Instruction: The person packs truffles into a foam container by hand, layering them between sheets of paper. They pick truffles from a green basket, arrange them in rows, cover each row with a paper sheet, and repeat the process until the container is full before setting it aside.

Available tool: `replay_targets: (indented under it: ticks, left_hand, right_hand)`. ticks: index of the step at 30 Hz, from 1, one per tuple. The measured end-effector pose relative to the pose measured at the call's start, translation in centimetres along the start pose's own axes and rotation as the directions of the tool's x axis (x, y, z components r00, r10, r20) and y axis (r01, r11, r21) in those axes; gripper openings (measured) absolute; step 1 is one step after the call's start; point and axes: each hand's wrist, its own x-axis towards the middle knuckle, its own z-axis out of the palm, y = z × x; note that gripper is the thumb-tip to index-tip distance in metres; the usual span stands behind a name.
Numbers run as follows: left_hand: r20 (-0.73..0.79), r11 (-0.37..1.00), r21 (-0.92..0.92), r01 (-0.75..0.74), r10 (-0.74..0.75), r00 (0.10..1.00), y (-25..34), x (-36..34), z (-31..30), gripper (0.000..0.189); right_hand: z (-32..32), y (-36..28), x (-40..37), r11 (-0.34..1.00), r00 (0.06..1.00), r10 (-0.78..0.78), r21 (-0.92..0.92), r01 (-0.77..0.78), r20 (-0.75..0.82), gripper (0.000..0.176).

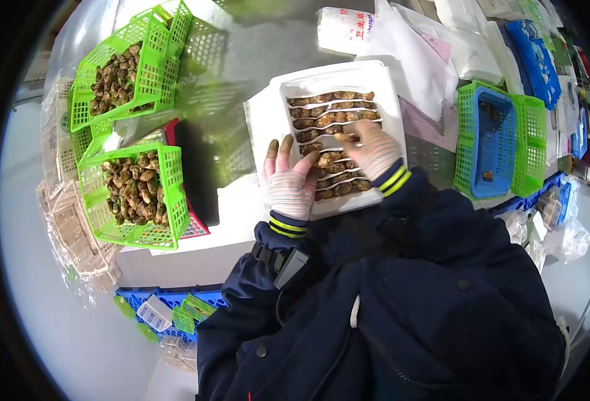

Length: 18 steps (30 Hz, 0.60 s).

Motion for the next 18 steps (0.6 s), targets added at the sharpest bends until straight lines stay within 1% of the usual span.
replay_targets:
  ticks: [1, 2, 4, 5, 6, 8, 10, 11, 12, 13, 14, 15, 16, 18]
  left_hand:
    - [-0.056, 0.998, 0.018, -0.064, 0.065, 0.996, 0.2, 0.5, 0.4, 0.039]
    - [-0.061, 0.997, -0.002, -0.076, 0.075, 0.995, 0.7, 1.3, 0.6, 0.036]
    - [-0.033, 0.99, 0.104, -0.1, 0.104, 0.994, 1.1, 2.7, 2.1, 0.031]
    - [0.059, 0.984, 0.159, -0.077, 0.068, 0.996, 1.4, 3.3, 2.4, 0.03]
    - [0.062, 0.984, 0.158, -0.085, 0.076, 0.995, 1.5, 3.6, 2.6, 0.03]
    - [0.129, 0.958, 0.269, -0.097, 0.063, 0.99, 1.5, 3.9, 2.7, 0.032]
    - [0.129, 0.961, 0.254, -0.11, 0.079, 0.988, 1.2, 3.6, 2.6, 0.031]
    - [0.123, 0.957, 0.253, -0.143, 0.115, 0.986, 0.8, 3.3, 2.7, 0.03]
    - [0.113, 0.952, 0.252, -0.173, 0.149, 0.982, 0.5, 2.9, 2.9, 0.028]
    - [0.076, 0.96, 0.202, -0.192, 0.18, 0.981, 0.3, 2.7, 3.1, 0.027]
    - [0.075, 0.961, 0.2, -0.19, 0.179, 0.981, 0.3, 2.6, 3.2, 0.027]
    - [0.081, 0.959, 0.204, -0.195, 0.182, 0.98, 0.3, 2.5, 3.2, 0.026]
    - [0.086, 0.958, 0.208, -0.199, 0.185, 0.979, 0.3, 2.5, 3.2, 0.025]
    - [0.072, 0.958, 0.207, -0.198, 0.187, 0.98, 0.2, 2.5, 3.3, 0.024]
  right_hand:
    - [-1.0, 1.5, 0.0, 0.995, 0.999, 0.019, 0.095, -0.016, -0.033, 0.032]
    - [-2.9, 2.2, 0.0, 0.993, 0.999, 0.031, 0.116, -0.03, -0.01, 0.035]
    - [-4.7, 4.3, -0.1, 0.99, 0.997, 0.012, 0.144, 0.0, -0.08, 0.037]
    - [-5.2, 4.8, -0.3, 0.99, 0.996, 0.017, 0.143, -0.005, -0.086, 0.037]
    - [-5.6, 5.2, -0.5, 0.988, 0.997, 0.008, 0.157, 0.005, -0.082, 0.036]
    - [-6.0, 5.3, -0.9, 0.985, 0.997, 0.006, 0.175, 0.008, -0.08, 0.036]
    - [-6.0, 4.6, -1.2, 0.98, 0.992, 0.102, 0.164, -0.114, 0.076, 0.034]
    - [-5.7, 4.5, -1.4, 0.986, 1.0, 0.001, 0.167, -0.003, 0.009, 0.031]
    - [-5.6, 4.2, -1.5, 0.985, 1.0, 0.003, 0.17, -0.005, 0.014, 0.031]
    - [-5.5, 3.7, -1.4, 0.99, 0.998, -0.008, 0.141, -0.001, 0.065, 0.031]
    - [-5.5, 3.0, -1.3, 0.994, 0.993, -0.019, 0.11, 0.006, 0.117, 0.031]
    - [-5.0, 2.5, -1.3, 0.996, 0.997, -0.031, 0.091, 0.025, 0.071, 0.031]
    - [-5.2, 1.8, -1.3, 0.998, 0.993, 0.008, 0.059, -0.015, 0.115, 0.03]
    - [-4.9, 1.2, -0.7, 0.997, 0.965, 0.074, -0.002, -0.075, 0.251, 0.03]
